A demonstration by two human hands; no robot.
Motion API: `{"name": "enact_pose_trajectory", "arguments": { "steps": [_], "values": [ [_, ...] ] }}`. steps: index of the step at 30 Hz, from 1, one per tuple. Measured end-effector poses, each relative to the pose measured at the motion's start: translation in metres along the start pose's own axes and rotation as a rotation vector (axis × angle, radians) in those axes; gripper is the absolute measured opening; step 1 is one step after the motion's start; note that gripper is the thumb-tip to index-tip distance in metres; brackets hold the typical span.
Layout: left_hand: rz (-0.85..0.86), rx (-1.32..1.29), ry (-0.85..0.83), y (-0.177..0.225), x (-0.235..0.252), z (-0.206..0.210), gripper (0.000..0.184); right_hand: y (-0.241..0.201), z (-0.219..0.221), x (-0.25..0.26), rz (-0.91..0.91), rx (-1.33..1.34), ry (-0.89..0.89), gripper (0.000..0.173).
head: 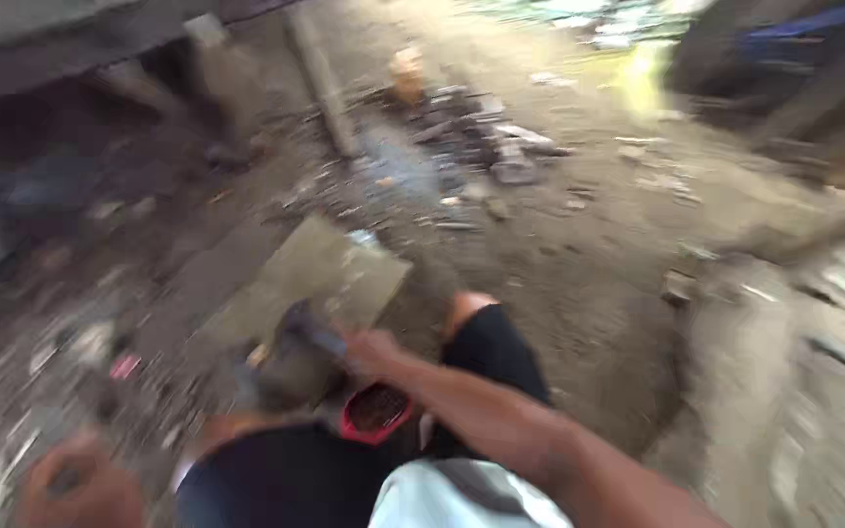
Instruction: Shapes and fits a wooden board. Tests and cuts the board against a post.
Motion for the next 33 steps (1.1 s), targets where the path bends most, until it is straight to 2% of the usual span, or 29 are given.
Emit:
{"name": "enact_pose_trajectory", "arguments": {
  "steps": [3,6,10,14,17,19,22,24,27,28,30,32,33],
  "values": [
    [-0.338,0.198,0.09,-0.049,-0.04,-0.024,0.033,-0.012,-0.005,0.046,-0.024,-0.173,-0.015,0.063],
    [-0.673,0.4,0.085,-0.094,-0.096,-0.059,0.035,-0.016,0.015,0.072,-0.021,-0.315,-0.027,0.072],
    [-1.096,0.493,0.168,-0.162,-0.192,-0.091,0.032,-0.009,0.02,0.077,0.012,-0.354,-0.017,0.081],
    [-1.551,0.524,0.159,-0.22,-0.319,-0.097,0.033,-0.012,0.02,0.078,0.039,-0.378,-0.017,0.082],
    [-1.782,0.505,0.15,-0.224,-0.396,-0.085,0.035,-0.012,0.019,0.077,0.062,-0.39,-0.018,0.085],
    [-1.849,0.531,0.149,-0.225,-0.429,-0.078,0.039,-0.013,0.018,0.077,0.068,-0.406,-0.021,0.085],
    [-1.794,0.592,0.119,-0.241,-0.446,-0.068,0.052,-0.013,0.017,0.078,0.07,-0.422,-0.021,0.087],
    [-1.76,0.613,0.058,-0.245,-0.444,-0.062,0.058,-0.011,0.018,0.079,0.069,-0.43,-0.031,0.088],
    [-1.751,0.513,-0.012,-0.245,-0.436,-0.064,0.065,-0.011,0.017,0.08,0.088,-0.431,-0.066,0.092],
    [-1.729,0.54,0.055,-0.249,-0.435,-0.065,0.067,-0.011,0.016,0.081,0.087,-0.427,-0.065,0.092],
    [-1.774,0.572,0.078,-0.25,-0.429,-0.072,0.075,-0.011,0.016,0.082,0.087,-0.418,-0.066,0.091],
    [-1.759,0.62,0.034,-0.257,-0.417,-0.081,0.068,-0.009,0.018,0.081,0.094,-0.416,-0.071,0.09],
    [-1.677,0.632,-0.018,-0.258,-0.399,-0.079,0.059,-0.009,0.018,0.081,0.095,-0.419,-0.069,0.09]
  ]
}}
Point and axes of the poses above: each hand's wrist, its own x-axis towards the middle knuckle, its own z-axis out of the palm, y = z × x, the point moved 5 cm from there along x, towards the middle knuckle, and after that the axes turned 6 degrees about -x, right-handed, at the moved point
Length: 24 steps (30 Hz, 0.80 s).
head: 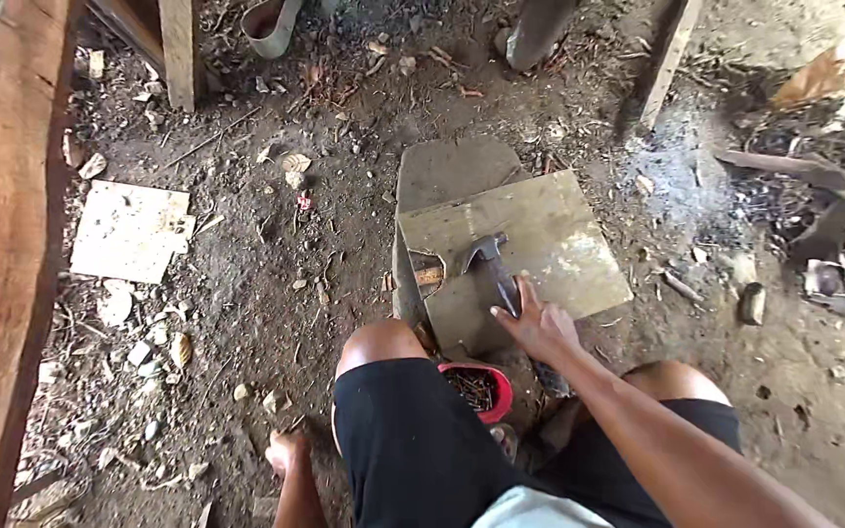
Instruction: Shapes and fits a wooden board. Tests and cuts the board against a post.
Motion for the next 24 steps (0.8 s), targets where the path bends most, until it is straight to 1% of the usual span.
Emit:
{"name": "enact_pose_trajectory", "arguments": {
  "steps": [1,2,4,5,8,9,11,12,14,16,17,19,20,21,22,23,24],
  "values": [
    [0.147,0.001,-0.013,0.026,-0.004,-0.006,0.048,0.0,0.0,0.0,0.0,-0.001,0.006,0.089],
    [0.313,-0.031,-0.074,0.059,-0.011,-0.011,0.042,0.0,0.0,0.001,-0.002,0.002,0.014,0.089],
    [0.607,-0.085,-0.237,0.133,-0.031,-0.014,0.038,0.0,0.001,0.001,-0.005,0.009,0.025,0.089],
    [0.709,-0.045,-0.308,0.172,-0.044,-0.013,0.037,0.0,0.002,0.001,-0.004,0.008,0.028,0.088],
    [0.888,0.135,-0.489,0.275,-0.074,0.014,0.048,0.0,0.003,0.001,-0.002,0.002,0.039,0.087],
    [0.929,0.133,-0.529,0.302,-0.082,0.026,0.049,0.0,0.003,0.001,-0.001,-0.001,0.042,0.087],
    [0.953,0.125,-0.598,0.344,-0.095,0.05,0.053,0.0,0.002,0.0,-0.001,0.003,0.049,0.087],
    [0.964,0.151,-0.615,0.358,-0.098,0.062,0.055,0.0,0.001,-0.001,0.001,0.009,0.055,0.087],
    [0.992,0.335,-0.6,0.375,-0.099,0.087,0.051,0.001,0.001,-0.001,0.009,0.017,0.054,0.086],
    [1.001,0.517,-0.592,0.374,-0.094,0.106,0.046,0.003,0.0,-0.001,0.022,0.017,0.046,0.086],
    [1.0,0.542,-0.586,0.37,-0.09,0.112,0.048,0.004,0.0,-0.001,0.025,0.02,0.04,0.085],
    [1.053,0.451,-0.521,0.363,-0.092,0.107,0.047,0.003,-0.001,-0.001,0.019,0.036,0.031,0.085],
    [1.111,0.355,-0.464,0.36,-0.108,0.092,0.042,0.001,-0.001,-0.001,0.009,0.044,0.021,0.085],
    [1.112,0.311,-0.46,0.362,-0.139,0.064,0.038,-0.001,-0.002,-0.001,-0.006,0.06,0.013,0.085],
    [0.88,0.437,-0.673,0.374,-0.183,0.027,0.04,-0.001,-0.003,-0.003,-0.015,0.088,0.007,0.084],
    [0.714,0.417,-0.717,0.382,-0.217,0.004,0.039,0.002,-0.003,-0.004,-0.018,0.107,0.007,0.083],
    [0.633,0.368,-0.692,0.383,-0.23,-0.008,0.038,0.005,-0.003,-0.005,-0.022,0.121,0.016,0.081]
  ]
}}
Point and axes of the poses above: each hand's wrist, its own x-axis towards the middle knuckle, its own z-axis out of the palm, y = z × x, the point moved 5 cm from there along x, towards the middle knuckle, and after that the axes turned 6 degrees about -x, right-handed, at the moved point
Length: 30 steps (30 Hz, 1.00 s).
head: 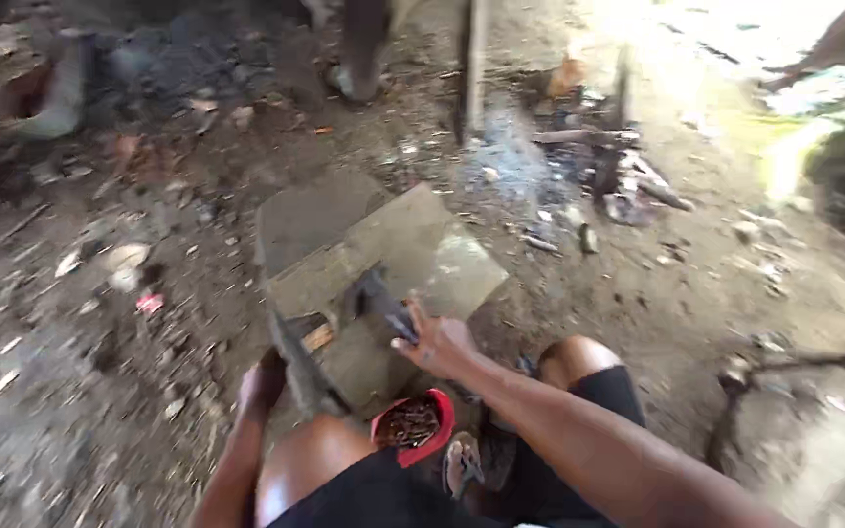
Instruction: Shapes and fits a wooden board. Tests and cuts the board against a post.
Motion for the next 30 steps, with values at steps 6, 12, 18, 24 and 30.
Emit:
{"name": "enact_pose_trajectory", "arguments": {
  "steps": [6,12,18,24,30],
  "values": [
    [0.398,-0.051,0.503,-0.096,0.107,-0.065,0.052,0.008,0.003,0.001,-0.031,0.126,0.054,0.075],
    [0.799,0.172,0.376,0.14,-0.001,-0.066,0.053,0.011,0.002,-0.002,-0.064,0.215,0.101,0.071],
    [1.374,0.15,0.353,0.362,-0.183,0.041,0.06,0.011,0.003,-0.003,-0.059,0.244,0.098,0.072],
    [1.295,-0.057,0.228,0.301,-0.186,0.002,0.05,0.013,-0.007,-0.015,-0.061,0.213,0.123,0.074],
    [1.213,-0.405,0.112,0.183,-0.118,-0.008,0.026,0.012,-0.004,-0.011,-0.008,0.2,0.079,0.072]
  ]
}}
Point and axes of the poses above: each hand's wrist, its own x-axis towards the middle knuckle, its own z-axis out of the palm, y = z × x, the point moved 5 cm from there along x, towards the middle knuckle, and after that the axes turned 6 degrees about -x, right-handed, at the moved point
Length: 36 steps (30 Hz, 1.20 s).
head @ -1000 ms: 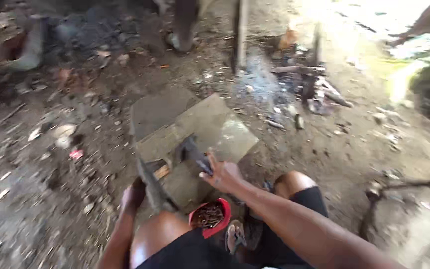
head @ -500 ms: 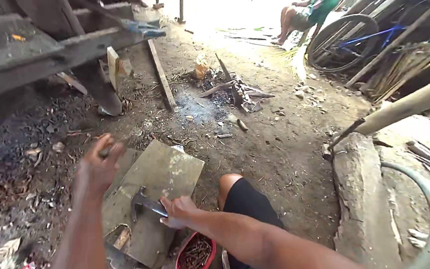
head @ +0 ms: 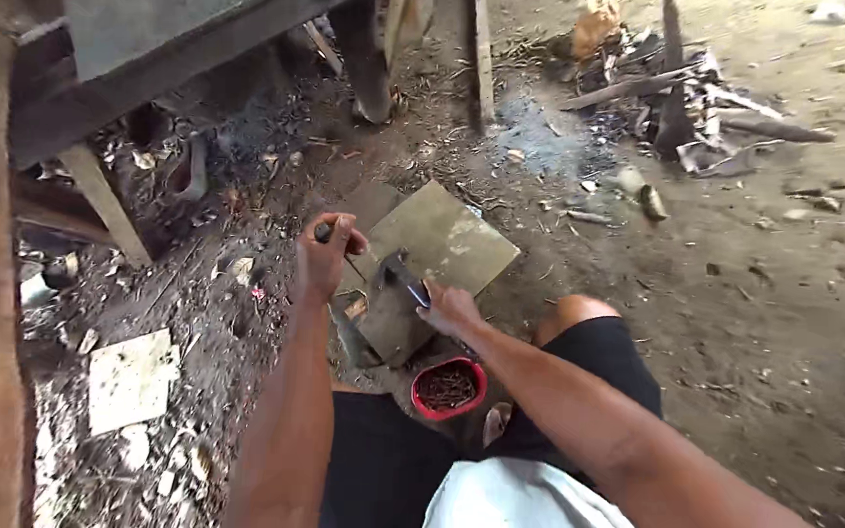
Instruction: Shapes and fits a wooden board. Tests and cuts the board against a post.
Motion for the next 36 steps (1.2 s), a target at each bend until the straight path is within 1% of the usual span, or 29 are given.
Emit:
{"name": "enact_pose_trajectory", "arguments": {
  "steps": [3,7,8,9,10,12,13,14,16,18,20,22,24,27,31,36],
  "values": [
    [-0.024,-0.034,0.023,-0.032,-0.026,0.0,0.023,0.009,0.003,-0.004,0.001,0.126,-0.042,0.072],
    [-0.03,-0.036,0.086,-0.061,-0.032,-0.008,0.019,0.019,-0.005,-0.026,-0.034,0.53,-0.018,0.06],
    [-0.022,-0.049,0.091,-0.066,-0.03,-0.009,0.019,0.019,-0.01,-0.036,-0.052,0.619,0.001,0.06],
    [-0.024,-0.048,0.084,-0.069,-0.028,-0.01,0.022,0.018,-0.017,-0.047,-0.086,0.707,0.021,0.062],
    [-0.04,-0.035,0.075,-0.072,-0.027,-0.01,0.03,0.016,-0.023,-0.06,-0.132,0.793,0.039,0.064],
    [-0.121,0.032,0.055,-0.075,-0.03,-0.01,0.044,0.013,-0.032,-0.082,-0.25,0.971,0.05,0.067],
    [-0.174,0.05,0.039,-0.076,-0.032,-0.011,0.048,0.012,-0.035,-0.09,-0.308,1.045,0.034,0.066],
    [-0.201,0.041,0.024,-0.079,-0.033,-0.013,0.048,0.012,-0.036,-0.096,-0.343,1.083,0.009,0.065],
    [-0.196,-0.002,0.01,-0.087,-0.033,-0.021,0.039,0.016,-0.029,-0.101,-0.321,1.016,0.02,0.062],
    [-0.141,-0.037,0.018,-0.087,-0.029,-0.032,0.026,0.022,-0.02,-0.101,-0.233,0.854,0.054,0.06],
    [-0.08,-0.086,0.048,-0.084,-0.026,-0.042,0.016,0.023,-0.009,-0.102,-0.133,0.729,0.019,0.062],
    [-0.029,-0.141,0.058,-0.083,-0.024,-0.047,0.011,0.022,0.005,-0.107,-0.072,0.691,-0.029,0.059],
    [-0.006,-0.165,0.072,-0.084,-0.021,-0.049,0.011,0.02,0.012,-0.109,-0.055,0.679,-0.066,0.055],
    [-0.018,-0.131,0.068,-0.091,-0.017,-0.05,0.015,0.016,0.014,-0.112,-0.066,0.666,-0.094,0.051],
    [-0.007,-0.19,0.061,-0.102,-0.016,-0.042,0.02,0.012,0.006,-0.113,-0.09,0.629,-0.073,0.052],
    [-0.099,-0.12,0.109,-0.102,-0.015,-0.038,0.031,0.001,-0.012,-0.116,-0.119,0.582,-0.036,0.057]
  ]
}}
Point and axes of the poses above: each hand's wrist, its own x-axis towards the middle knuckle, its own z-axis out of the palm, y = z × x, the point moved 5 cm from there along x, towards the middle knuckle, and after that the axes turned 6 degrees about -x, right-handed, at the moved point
